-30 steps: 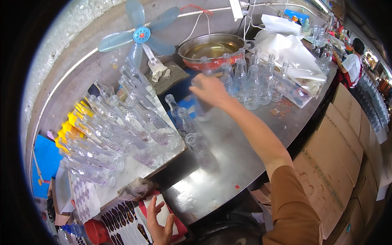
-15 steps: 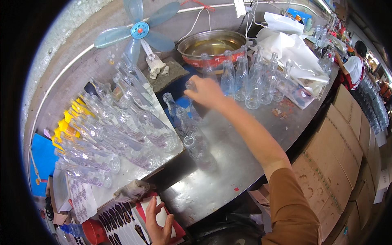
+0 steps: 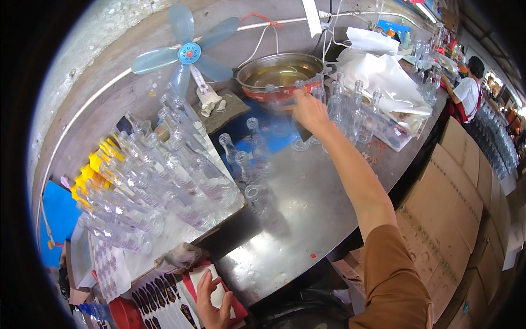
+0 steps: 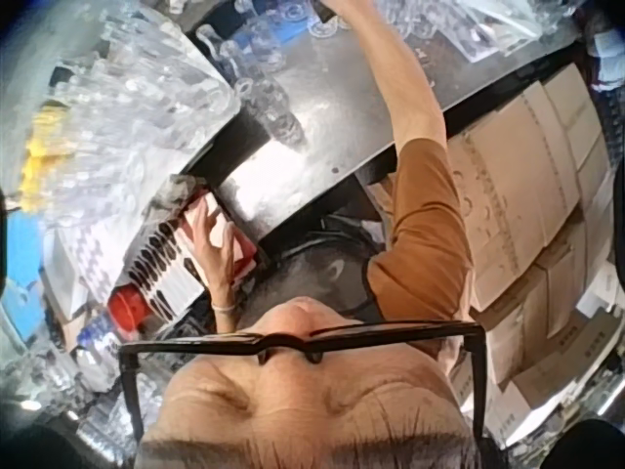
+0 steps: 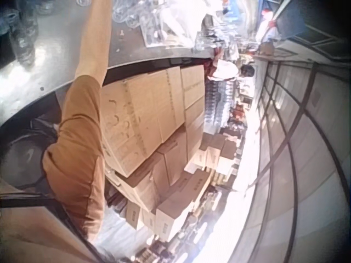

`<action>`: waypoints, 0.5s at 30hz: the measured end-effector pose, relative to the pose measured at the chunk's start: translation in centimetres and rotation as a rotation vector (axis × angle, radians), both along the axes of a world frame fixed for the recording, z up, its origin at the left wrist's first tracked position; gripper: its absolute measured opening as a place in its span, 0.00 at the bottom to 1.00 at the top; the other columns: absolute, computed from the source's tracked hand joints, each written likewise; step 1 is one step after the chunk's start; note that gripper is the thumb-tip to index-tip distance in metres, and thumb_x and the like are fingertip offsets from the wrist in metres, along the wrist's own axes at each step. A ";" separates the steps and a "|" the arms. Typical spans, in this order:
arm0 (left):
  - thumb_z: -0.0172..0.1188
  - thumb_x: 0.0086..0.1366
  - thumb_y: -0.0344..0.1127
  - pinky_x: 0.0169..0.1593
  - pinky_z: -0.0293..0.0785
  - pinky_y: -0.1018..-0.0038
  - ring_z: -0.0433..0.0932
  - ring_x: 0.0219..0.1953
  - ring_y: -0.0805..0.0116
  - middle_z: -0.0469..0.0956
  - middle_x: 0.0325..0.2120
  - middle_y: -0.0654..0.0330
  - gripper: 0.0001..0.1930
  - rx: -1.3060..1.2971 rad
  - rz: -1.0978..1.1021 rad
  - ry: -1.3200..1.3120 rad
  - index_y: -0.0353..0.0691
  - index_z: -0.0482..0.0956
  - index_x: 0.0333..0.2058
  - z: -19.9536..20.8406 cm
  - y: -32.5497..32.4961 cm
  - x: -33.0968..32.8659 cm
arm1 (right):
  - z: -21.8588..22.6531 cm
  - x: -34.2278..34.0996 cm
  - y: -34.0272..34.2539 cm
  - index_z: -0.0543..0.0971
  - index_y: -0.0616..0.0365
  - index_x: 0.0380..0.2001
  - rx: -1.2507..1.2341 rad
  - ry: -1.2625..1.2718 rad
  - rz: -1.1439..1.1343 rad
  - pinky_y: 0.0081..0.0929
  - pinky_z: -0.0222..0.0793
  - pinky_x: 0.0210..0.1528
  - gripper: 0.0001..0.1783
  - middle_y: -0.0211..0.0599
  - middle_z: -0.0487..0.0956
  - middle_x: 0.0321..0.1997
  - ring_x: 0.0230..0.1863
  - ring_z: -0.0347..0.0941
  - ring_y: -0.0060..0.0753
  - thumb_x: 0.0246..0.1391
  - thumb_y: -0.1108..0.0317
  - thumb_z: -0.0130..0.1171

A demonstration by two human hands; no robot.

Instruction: The person repeatedly picks up clear plastic bottles, applies a label to each bottle using a handheld applicator, and places the labeled bottles on the counter. The person handles bottles one at a time throughout the clip.

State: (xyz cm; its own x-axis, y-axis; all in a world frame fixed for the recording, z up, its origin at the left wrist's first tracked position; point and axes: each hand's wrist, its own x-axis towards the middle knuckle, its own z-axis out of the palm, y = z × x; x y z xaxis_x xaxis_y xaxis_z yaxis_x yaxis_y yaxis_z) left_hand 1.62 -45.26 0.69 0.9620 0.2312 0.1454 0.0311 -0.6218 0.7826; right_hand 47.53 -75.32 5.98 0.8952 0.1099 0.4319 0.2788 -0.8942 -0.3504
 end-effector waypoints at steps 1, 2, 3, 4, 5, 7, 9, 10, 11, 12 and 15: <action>0.65 0.58 0.27 0.55 0.74 0.64 0.80 0.55 0.56 0.67 0.66 0.49 0.36 0.002 -0.006 -0.010 0.37 0.66 0.67 0.0 0.0 -0.1 | -0.9 -0.9 -0.2 0.75 0.55 0.50 0.046 -0.038 0.011 0.49 0.74 0.50 0.23 0.51 0.80 0.52 0.50 0.78 0.59 0.56 0.53 0.63; 0.65 0.58 0.27 0.55 0.74 0.64 0.80 0.55 0.56 0.68 0.66 0.49 0.36 0.004 -0.007 -0.014 0.37 0.66 0.67 0.1 0.0 -0.5 | -1.6 -2.3 -0.3 0.75 0.55 0.49 0.093 -0.071 0.027 0.49 0.75 0.50 0.23 0.52 0.81 0.51 0.49 0.79 0.59 0.56 0.53 0.63; 0.65 0.58 0.27 0.55 0.74 0.65 0.80 0.55 0.56 0.68 0.65 0.49 0.36 -0.002 -0.013 -0.025 0.37 0.66 0.66 0.2 0.0 -0.6 | -2.0 -3.6 -0.8 0.75 0.54 0.49 0.084 -0.097 0.037 0.49 0.75 0.48 0.22 0.51 0.82 0.48 0.47 0.79 0.58 0.56 0.54 0.63; 0.65 0.57 0.26 0.54 0.74 0.65 0.81 0.54 0.56 0.69 0.65 0.50 0.36 -0.010 -0.017 -0.035 0.36 0.67 0.66 0.3 -0.1 -0.8 | -1.9 -5.2 -1.6 0.75 0.54 0.48 0.073 -0.122 0.048 0.49 0.76 0.47 0.21 0.51 0.82 0.45 0.46 0.80 0.58 0.56 0.55 0.64; 0.68 0.57 0.27 0.54 0.75 0.65 0.80 0.54 0.55 0.69 0.64 0.49 0.36 -0.029 -0.029 -0.030 0.35 0.67 0.65 0.3 0.1 -0.9 | -1.6 -7.1 -2.1 0.75 0.54 0.48 0.063 -0.143 0.059 0.48 0.76 0.45 0.20 0.51 0.83 0.43 0.44 0.80 0.57 0.56 0.56 0.64; 0.69 0.59 0.28 0.53 0.76 0.64 0.80 0.53 0.56 0.70 0.62 0.48 0.33 -0.071 -0.035 -0.033 0.35 0.70 0.63 0.5 0.1 -1.0 | 0.7 -11.5 -3.3 0.76 0.54 0.47 0.043 -0.198 0.092 0.49 0.77 0.46 0.19 0.52 0.84 0.44 0.42 0.82 0.58 0.54 0.59 0.64; 0.69 0.58 0.27 0.56 0.75 0.64 0.80 0.54 0.56 0.71 0.62 0.48 0.34 -0.142 -0.029 -0.031 0.34 0.70 0.63 1.0 -0.2 -1.1 | 4.2 -16.3 -2.1 0.78 0.57 0.43 0.061 -0.239 0.184 0.46 0.78 0.40 0.19 0.51 0.84 0.35 0.36 0.82 0.57 0.53 0.57 0.66; 0.69 0.57 0.27 0.57 0.75 0.65 0.79 0.55 0.56 0.71 0.62 0.48 0.34 -0.180 -0.024 -0.025 0.34 0.70 0.63 1.2 -0.3 -1.3 | 5.9 -18.5 -1.0 0.79 0.58 0.41 0.069 -0.180 0.248 0.44 0.77 0.39 0.19 0.51 0.84 0.33 0.34 0.82 0.55 0.53 0.56 0.67; 0.69 0.56 0.26 0.59 0.74 0.65 0.78 0.57 0.55 0.71 0.61 0.48 0.34 -0.154 -0.058 -0.049 0.33 0.70 0.63 1.6 -0.4 -1.1 | 7.5 -20.7 0.2 0.79 0.59 0.40 0.077 -0.122 0.308 0.42 0.77 0.38 0.20 0.51 0.83 0.31 0.32 0.81 0.54 0.53 0.54 0.67; 0.70 0.56 0.26 0.60 0.73 0.65 0.76 0.58 0.54 0.71 0.61 0.47 0.35 -0.129 -0.094 -0.076 0.33 0.70 0.63 1.9 -0.5 -0.8 | 8.5 -22.4 1.5 0.80 0.60 0.38 0.085 -0.065 0.366 0.41 0.76 0.36 0.21 0.51 0.83 0.29 0.30 0.81 0.52 0.52 0.53 0.68; 0.72 0.54 0.31 0.69 0.60 0.61 0.67 0.67 0.48 0.67 0.66 0.44 0.40 -0.177 -0.238 -0.134 0.33 0.67 0.65 3.2 -0.8 -0.3 | 8.9 -26.3 7.1 0.80 0.62 0.34 0.183 0.056 0.701 0.29 0.69 0.25 0.19 0.39 0.78 0.20 0.20 0.76 0.30 0.50 0.56 0.72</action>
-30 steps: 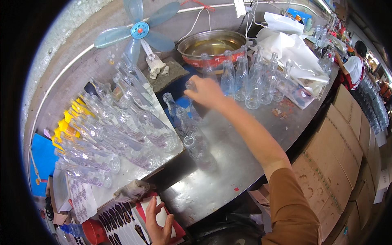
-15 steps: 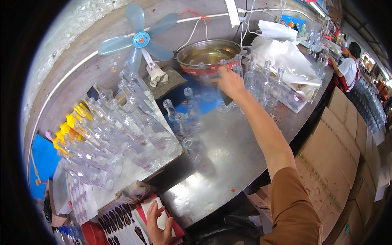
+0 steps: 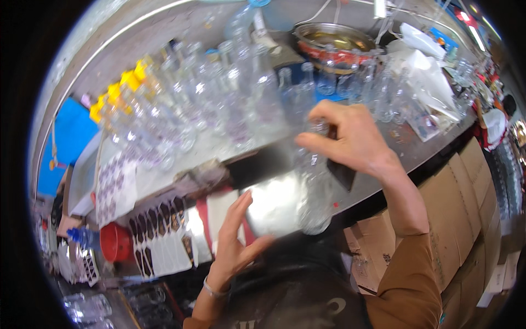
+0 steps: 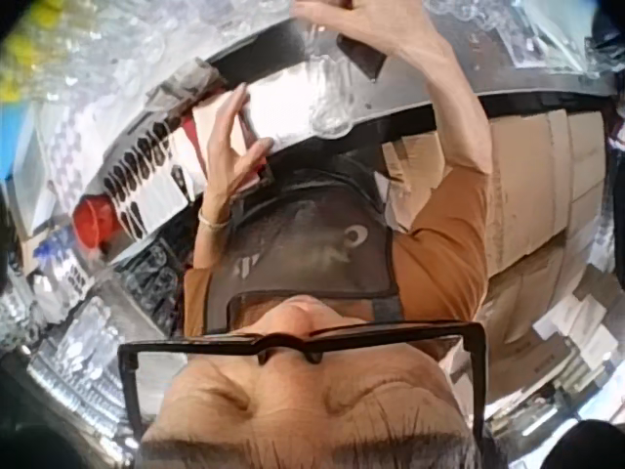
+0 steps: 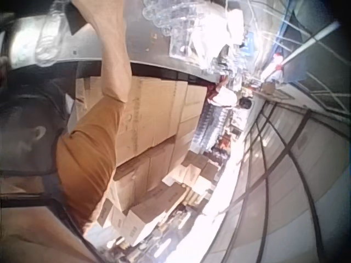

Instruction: The person repeatedly picks up clear plastic bottles, applies a label to each bottle using a handheld applicator, and places the labeled bottles on the counter. The person handles bottles one at a time throughout the clip.

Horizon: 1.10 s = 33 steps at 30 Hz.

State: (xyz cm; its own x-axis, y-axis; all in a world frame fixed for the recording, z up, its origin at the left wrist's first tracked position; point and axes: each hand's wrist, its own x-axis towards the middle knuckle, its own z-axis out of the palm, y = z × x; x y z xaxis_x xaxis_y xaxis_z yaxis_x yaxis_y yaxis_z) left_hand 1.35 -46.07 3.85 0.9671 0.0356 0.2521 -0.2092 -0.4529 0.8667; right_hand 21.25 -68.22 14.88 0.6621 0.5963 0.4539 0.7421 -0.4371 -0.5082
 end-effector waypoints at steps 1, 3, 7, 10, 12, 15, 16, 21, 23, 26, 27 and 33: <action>0.73 0.55 0.32 0.69 0.60 0.62 0.65 0.68 0.51 0.65 0.67 0.45 0.44 -0.003 -0.088 -0.002 0.34 0.60 0.68 0.2 0.1 0.1 | -0.7 -0.6 2.1 0.81 0.63 0.35 0.037 0.045 0.117 0.26 0.67 0.25 0.21 0.37 0.77 0.20 0.20 0.74 0.24 0.51 0.55 0.72; 0.70 0.58 0.30 0.67 0.62 0.63 0.66 0.66 0.55 0.64 0.66 0.47 0.47 -0.335 -0.137 0.142 0.34 0.53 0.71 -1.0 0.2 -0.6 | -1.9 -2.2 6.4 0.80 0.64 0.36 0.139 0.261 0.241 0.25 0.68 0.26 0.21 0.35 0.78 0.21 0.22 0.74 0.20 0.53 0.55 0.71; 0.61 0.66 0.28 0.62 0.68 0.65 0.70 0.60 0.60 0.64 0.63 0.48 0.43 -0.593 0.073 0.151 0.36 0.45 0.74 -2.3 3.2 -2.2 | -7.4 -3.0 12.2 0.77 0.67 0.52 0.541 0.729 0.373 0.20 0.69 0.28 0.20 0.34 0.84 0.30 0.26 0.74 0.17 0.69 0.59 0.54; 0.56 0.70 0.28 0.68 0.62 0.61 0.61 0.70 0.54 0.56 0.69 0.42 0.41 -0.570 0.235 0.154 0.32 0.40 0.74 -5.6 5.3 -2.1 | -14.0 -6.9 13.2 0.76 0.65 0.54 0.453 0.739 0.289 0.15 0.70 0.29 0.19 0.36 0.84 0.43 0.26 0.73 0.14 0.67 0.64 0.57; 0.56 0.70 0.28 0.70 0.58 0.61 0.57 0.72 0.52 0.53 0.71 0.40 0.42 -0.583 0.309 0.058 0.31 0.40 0.73 -7.8 6.1 -2.2 | -15.2 -10.6 12.4 0.74 0.62 0.58 0.232 0.743 0.310 0.18 0.67 0.27 0.24 0.33 0.83 0.47 0.24 0.70 0.12 0.61 0.66 0.62; 0.56 0.70 0.29 0.73 0.50 0.62 0.51 0.75 0.52 0.49 0.72 0.39 0.41 -0.502 0.346 -0.017 0.28 0.41 0.73 -6.9 5.1 -2.5 | -16.0 -13.2 11.6 0.71 0.63 0.61 0.199 0.659 0.284 0.21 0.67 0.28 0.28 0.37 0.81 0.52 0.22 0.70 0.14 0.60 0.65 0.65; 0.56 0.70 0.29 0.74 0.49 0.62 0.51 0.75 0.52 0.49 0.73 0.39 0.40 -0.471 0.344 -0.005 0.28 0.41 0.73 -6.9 4.9 -2.8 | -16.3 -13.5 11.6 0.71 0.63 0.62 0.219 0.624 0.278 0.21 0.67 0.28 0.29 0.38 0.81 0.53 0.21 0.70 0.15 0.60 0.65 0.65; 0.51 0.73 0.26 0.75 0.45 0.61 0.48 0.76 0.55 0.47 0.74 0.46 0.38 -0.322 0.324 0.015 0.32 0.39 0.74 -8.2 5.3 -3.5 | -17.0 -14.6 12.0 0.69 0.65 0.62 0.206 0.647 0.229 0.21 0.69 0.30 0.32 0.41 0.79 0.58 0.23 0.73 0.16 0.58 0.66 0.67; 0.54 0.71 0.27 0.74 0.47 0.61 0.50 0.75 0.55 0.49 0.74 0.45 0.38 -0.321 0.303 -0.001 0.33 0.45 0.74 -8.8 5.9 -4.8 | -16.8 -14.3 11.7 0.70 0.65 0.62 0.188 0.622 0.224 0.19 0.69 0.30 0.31 0.39 0.81 0.55 0.22 0.72 0.16 0.57 0.69 0.66; 0.67 0.63 0.37 0.71 0.56 0.59 0.59 0.71 0.48 0.60 0.69 0.41 0.36 0.220 0.503 -0.097 0.32 0.64 0.66 -7.9 8.6 -10.3 | -16.8 -14.0 9.9 0.71 0.65 0.61 0.155 0.844 0.181 0.18 0.68 0.28 0.27 0.38 0.81 0.53 0.22 0.71 0.15 0.59 0.70 0.63; 0.70 0.60 0.38 0.71 0.57 0.56 0.61 0.70 0.45 0.63 0.67 0.42 0.35 0.324 0.531 -0.098 0.34 0.68 0.64 -8.8 9.8 -12.3 | -17.0 -13.8 9.3 0.72 0.66 0.60 0.155 0.862 0.168 0.18 0.67 0.28 0.26 0.37 0.82 0.51 0.22 0.70 0.15 0.60 0.70 0.62; 0.70 0.57 0.30 0.66 0.63 0.53 0.68 0.65 0.44 0.69 0.64 0.48 0.27 0.805 0.519 0.028 0.40 0.76 0.57 -12.3 12.8 -18.5 | -18.3 -13.7 8.1 0.75 0.68 0.54 0.298 0.937 0.184 0.18 0.66 0.25 0.20 0.35 0.84 0.44 0.21 0.69 0.13 0.61 0.71 0.61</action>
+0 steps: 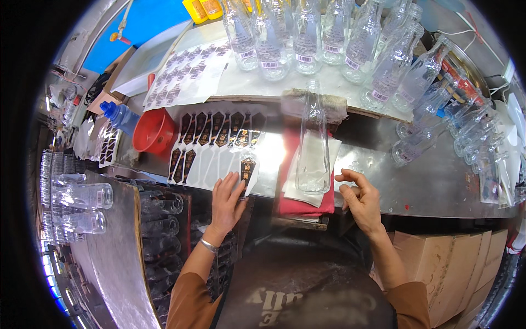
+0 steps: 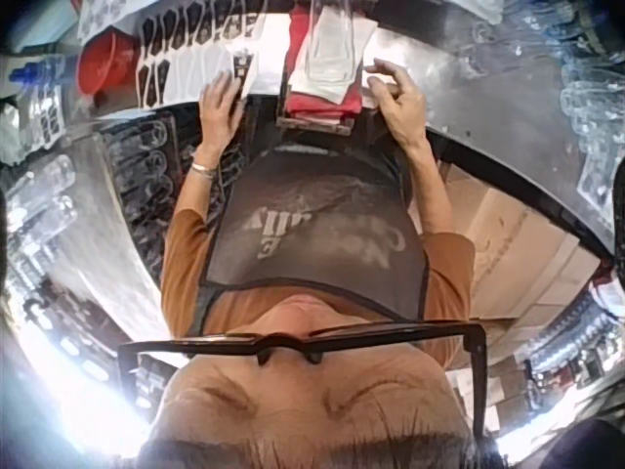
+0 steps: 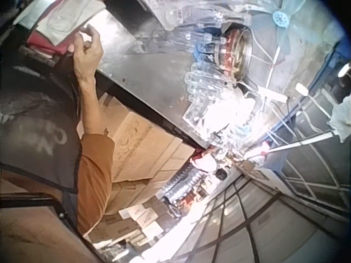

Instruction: The person repeatedly picks up clear plastic bottles, applies a label to each bottle using a handheld applicator, and places the labeled bottles on the counter. The person handles bottles one at a time throughout the clip.

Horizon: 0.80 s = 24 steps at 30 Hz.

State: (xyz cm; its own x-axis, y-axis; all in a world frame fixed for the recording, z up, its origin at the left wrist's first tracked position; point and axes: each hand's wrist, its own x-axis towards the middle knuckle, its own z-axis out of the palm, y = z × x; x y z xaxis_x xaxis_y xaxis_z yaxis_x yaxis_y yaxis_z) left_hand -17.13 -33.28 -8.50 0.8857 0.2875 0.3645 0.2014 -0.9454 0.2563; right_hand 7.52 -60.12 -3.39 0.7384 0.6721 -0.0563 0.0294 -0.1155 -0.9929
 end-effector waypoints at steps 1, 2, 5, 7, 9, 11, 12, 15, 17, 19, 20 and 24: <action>0.69 0.57 0.28 0.65 0.64 0.54 0.69 0.64 0.44 0.71 0.62 0.48 0.24 -0.002 -0.003 -0.028 0.40 0.78 0.55 -0.4 0.1 -0.4 | 0.0 -0.1 -0.1 0.75 0.68 0.54 -0.004 0.002 0.004 0.18 0.66 0.25 0.19 0.34 0.84 0.43 0.21 0.69 0.13 0.61 0.71 0.61; 0.68 0.58 0.26 0.64 0.65 0.54 0.71 0.63 0.45 0.73 0.61 0.49 0.22 -0.005 -0.007 -0.058 0.40 0.80 0.52 -0.1 0.0 -0.2 | 0.2 -0.2 -0.2 0.75 0.68 0.54 -0.008 0.001 0.007 0.18 0.66 0.25 0.19 0.34 0.84 0.42 0.21 0.69 0.14 0.61 0.72 0.60; 0.63 0.62 0.24 0.63 0.67 0.59 0.74 0.61 0.50 0.77 0.56 0.50 0.11 -0.205 0.084 -0.069 0.38 0.85 0.44 1.7 -1.7 -0.4 | 0.4 -0.3 -1.2 0.75 0.68 0.54 -0.019 0.008 0.023 0.15 0.67 0.26 0.17 0.36 0.83 0.45 0.23 0.70 0.13 0.63 0.74 0.56; 0.59 0.69 0.28 0.62 0.67 0.65 0.75 0.61 0.56 0.77 0.58 0.52 0.10 -0.603 0.169 -0.091 0.34 0.85 0.45 4.1 -2.8 0.5 | 0.8 -0.5 -1.6 0.76 0.66 0.54 -0.026 -0.070 0.056 0.15 0.68 0.27 0.16 0.38 0.83 0.48 0.24 0.70 0.14 0.63 0.75 0.56; 0.44 0.78 0.43 0.68 0.58 0.66 0.68 0.66 0.60 0.71 0.64 0.54 0.22 -1.185 0.238 -0.106 0.35 0.81 0.54 7.6 -3.5 2.0 | 2.0 -0.9 -1.1 0.77 0.64 0.52 -0.022 -0.236 0.132 0.15 0.69 0.27 0.16 0.39 0.82 0.48 0.24 0.72 0.16 0.61 0.74 0.59; 0.33 0.80 0.54 0.72 0.48 0.63 0.58 0.72 0.60 0.64 0.69 0.54 0.31 -1.469 0.122 -0.226 0.36 0.76 0.60 8.8 -4.4 4.0 | 4.2 -1.5 1.5 0.78 0.60 0.50 0.082 -0.592 0.150 0.19 0.71 0.26 0.16 0.39 0.81 0.49 0.23 0.74 0.21 0.58 0.73 0.63; 0.28 0.79 0.58 0.74 0.42 0.61 0.53 0.74 0.61 0.61 0.71 0.54 0.36 -1.519 -0.014 -0.325 0.36 0.72 0.63 8.5 -4.6 4.9 | 5.4 -1.9 3.1 0.79 0.59 0.49 0.129 -0.773 0.156 0.20 0.72 0.26 0.17 0.39 0.81 0.49 0.23 0.75 0.24 0.56 0.72 0.65; 0.25 0.75 0.68 0.74 0.40 0.58 0.48 0.76 0.60 0.54 0.74 0.54 0.45 -1.496 -0.134 -0.304 0.31 0.65 0.67 11.8 -7.1 8.1 | 7.6 -3.0 6.6 0.79 0.53 0.43 0.063 -1.007 0.039 0.29 0.74 0.23 0.16 0.34 0.79 0.50 0.25 0.79 0.33 0.50 0.68 0.70; 0.24 0.74 0.70 0.74 0.42 0.59 0.47 0.76 0.58 0.52 0.74 0.51 0.47 -1.477 -0.210 -0.289 0.30 0.61 0.69 12.6 -8.1 9.0 | 7.5 -2.4 7.2 0.76 0.55 0.43 0.018 -1.073 0.052 0.31 0.74 0.25 0.17 0.37 0.76 0.50 0.30 0.80 0.36 0.50 0.68 0.69; 0.25 0.74 0.69 0.75 0.38 0.58 0.46 0.76 0.56 0.50 0.74 0.49 0.46 -1.306 -0.248 -0.213 0.30 0.63 0.68 12.9 -8.3 9.0 | 7.6 -2.0 7.0 0.77 0.56 0.41 0.018 -1.101 0.025 0.32 0.74 0.25 0.14 0.36 0.76 0.48 0.30 0.79 0.36 0.50 0.70 0.68; 0.27 0.74 0.69 0.76 0.36 0.58 0.45 0.76 0.55 0.50 0.74 0.48 0.46 -1.174 -0.266 -0.154 0.30 0.64 0.67 12.8 -8.0 8.6 | 7.8 -2.0 6.4 0.78 0.56 0.39 0.034 -1.064 0.031 0.32 0.73 0.25 0.13 0.35 0.77 0.46 0.29 0.79 0.37 0.50 0.71 0.67; 0.33 0.74 0.69 0.76 0.36 0.58 0.45 0.76 0.55 0.52 0.73 0.48 0.44 -1.127 -0.261 -0.142 0.31 0.64 0.67 13.3 -7.8 8.4 | 9.4 -1.6 4.0 0.84 0.57 0.35 0.090 -0.755 0.082 0.25 0.69 0.24 0.07 0.34 0.80 0.38 0.23 0.76 0.26 0.50 0.76 0.68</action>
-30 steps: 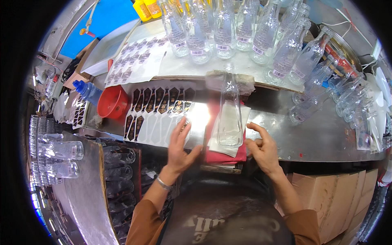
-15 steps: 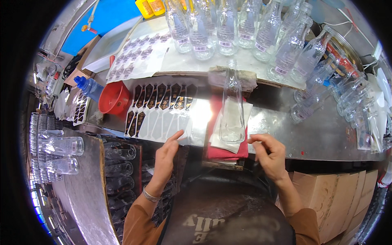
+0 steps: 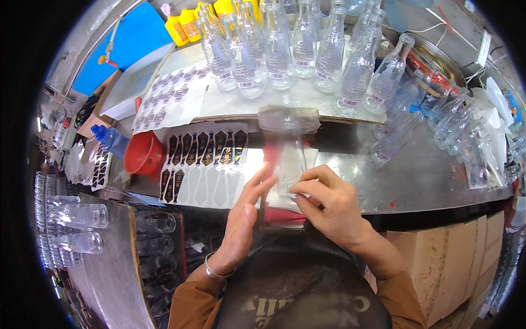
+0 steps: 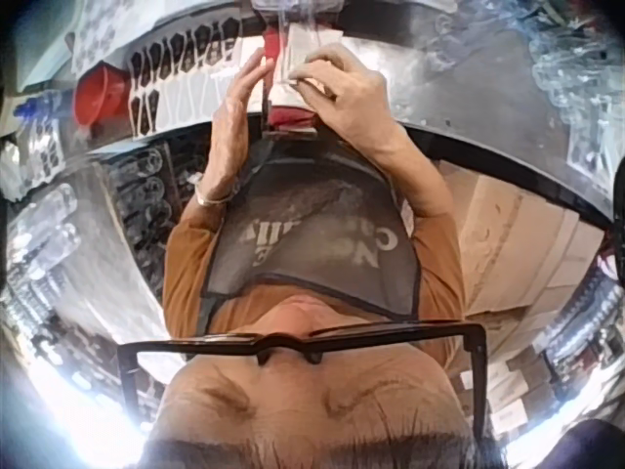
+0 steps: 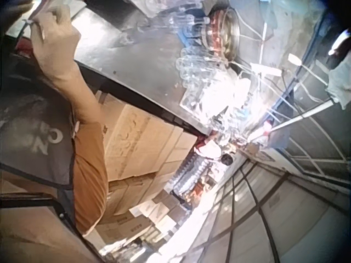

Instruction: The person repeatedly picks up clear plastic bottles, applies a label to each bottle using a handheld applicator, and places the labeled bottles on the counter. The person handles bottles one at a time throughout the clip.

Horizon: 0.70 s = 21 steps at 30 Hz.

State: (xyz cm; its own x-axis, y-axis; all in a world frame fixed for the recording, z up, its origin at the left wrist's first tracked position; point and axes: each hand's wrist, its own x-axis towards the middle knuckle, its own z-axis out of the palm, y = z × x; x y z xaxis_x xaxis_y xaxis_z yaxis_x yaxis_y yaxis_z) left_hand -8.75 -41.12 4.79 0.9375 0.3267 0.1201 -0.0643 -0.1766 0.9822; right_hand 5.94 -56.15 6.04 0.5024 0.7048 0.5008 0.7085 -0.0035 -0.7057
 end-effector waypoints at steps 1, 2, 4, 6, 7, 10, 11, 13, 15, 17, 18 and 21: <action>0.35 0.73 0.69 0.76 0.37 0.58 0.46 0.76 0.55 0.52 0.73 0.48 0.44 0.011 0.026 -0.007 0.31 0.64 0.67 -0.3 0.3 0.5 | 0.4 0.7 -0.3 0.84 0.58 0.34 -0.032 0.129 0.044 0.24 0.67 0.24 0.06 0.34 0.79 0.36 0.22 0.75 0.24 0.51 0.76 0.67; 0.36 0.73 0.69 0.76 0.38 0.58 0.46 0.76 0.55 0.53 0.73 0.48 0.45 0.021 0.048 -0.019 0.31 0.64 0.67 -0.7 0.5 1.0 | 0.6 1.4 -0.4 0.84 0.59 0.34 -0.065 0.253 0.083 0.22 0.66 0.24 0.06 0.34 0.79 0.34 0.22 0.74 0.23 0.52 0.76 0.67; 0.52 0.71 0.57 0.75 0.43 0.58 0.49 0.76 0.57 0.54 0.73 0.48 0.39 0.015 0.077 -0.045 0.33 0.60 0.69 -2.3 1.0 2.4 | -0.1 2.9 0.5 0.83 0.64 0.34 -0.066 0.337 0.095 0.17 0.62 0.26 0.05 0.31 0.77 0.29 0.24 0.70 0.14 0.55 0.74 0.67; 0.61 0.68 0.47 0.74 0.46 0.58 0.50 0.75 0.59 0.55 0.72 0.48 0.40 0.143 0.096 -0.028 0.34 0.56 0.71 -4.1 1.2 4.2 | -2.4 4.3 1.9 0.83 0.66 0.36 0.007 0.573 0.123 0.16 0.63 0.27 0.08 0.27 0.78 0.29 0.26 0.69 0.11 0.56 0.72 0.66; 0.68 0.60 0.33 0.73 0.50 0.60 0.54 0.74 0.59 0.57 0.71 0.48 0.45 0.200 0.125 0.017 0.35 0.53 0.72 -4.5 1.1 4.9 | -2.6 5.0 2.2 0.82 0.67 0.38 -0.061 0.563 0.128 0.16 0.64 0.28 0.08 0.26 0.78 0.29 0.28 0.68 0.10 0.58 0.72 0.65; 0.69 0.60 0.33 0.73 0.53 0.61 0.57 0.73 0.58 0.59 0.70 0.48 0.45 0.273 0.169 0.011 0.33 0.53 0.72 -6.0 1.4 6.1 | -3.6 5.9 4.1 0.83 0.65 0.39 -0.008 0.475 0.070 0.16 0.64 0.28 0.08 0.27 0.79 0.29 0.27 0.68 0.10 0.58 0.72 0.65; 0.69 0.60 0.34 0.72 0.53 0.62 0.58 0.72 0.56 0.60 0.70 0.47 0.45 0.253 0.169 0.020 0.33 0.53 0.72 -6.1 1.4 6.3 | -4.3 6.3 4.7 0.82 0.64 0.40 -0.003 0.419 0.014 0.17 0.64 0.27 0.10 0.27 0.79 0.29 0.26 0.67 0.10 0.57 0.71 0.65; 0.69 0.59 0.32 0.73 0.54 0.62 0.57 0.73 0.52 0.57 0.70 0.43 0.46 0.260 0.146 0.045 0.29 0.53 0.71 -5.5 1.4 6.4 | -5.1 7.6 5.2 0.80 0.65 0.45 -0.042 0.386 -0.067 0.16 0.62 0.26 0.15 0.27 0.79 0.29 0.24 0.65 0.10 0.57 0.69 0.67; 0.68 0.59 0.30 0.73 0.54 0.61 0.55 0.73 0.49 0.55 0.71 0.41 0.44 0.291 0.140 0.021 0.29 0.55 0.70 -5.4 1.6 6.4 | -5.6 8.3 5.2 0.79 0.66 0.48 -0.055 0.410 -0.112 0.15 0.61 0.26 0.17 0.28 0.79 0.31 0.24 0.64 0.09 0.58 0.69 0.67; 0.67 0.60 0.29 0.72 0.54 0.60 0.55 0.73 0.47 0.52 0.71 0.40 0.40 0.458 0.113 -0.042 0.32 0.59 0.69 -4.7 2.3 6.6 | -5.6 7.8 4.2 0.77 0.66 0.50 -0.078 0.466 -0.149 0.14 0.61 0.26 0.20 0.28 0.80 0.34 0.23 0.64 0.08 0.58 0.68 0.67; 0.66 0.60 0.28 0.72 0.55 0.60 0.54 0.73 0.46 0.51 0.72 0.40 0.39 0.539 0.097 -0.075 0.34 0.61 0.69 -4.4 2.4 6.8 | -5.6 7.5 3.6 0.76 0.66 0.52 -0.081 0.530 -0.110 0.14 0.62 0.26 0.21 0.29 0.80 0.37 0.23 0.65 0.08 0.58 0.68 0.66; 0.65 0.61 0.34 0.73 0.47 0.49 0.50 0.74 0.43 0.48 0.73 0.40 0.33 0.788 0.097 -0.005 0.46 0.69 0.66 -4.1 3.0 8.1 | -5.6 6.1 2.0 0.72 0.67 0.58 -0.182 0.621 -0.005 0.15 0.65 0.26 0.26 0.35 0.81 0.49 0.22 0.67 0.08 0.59 0.67 0.66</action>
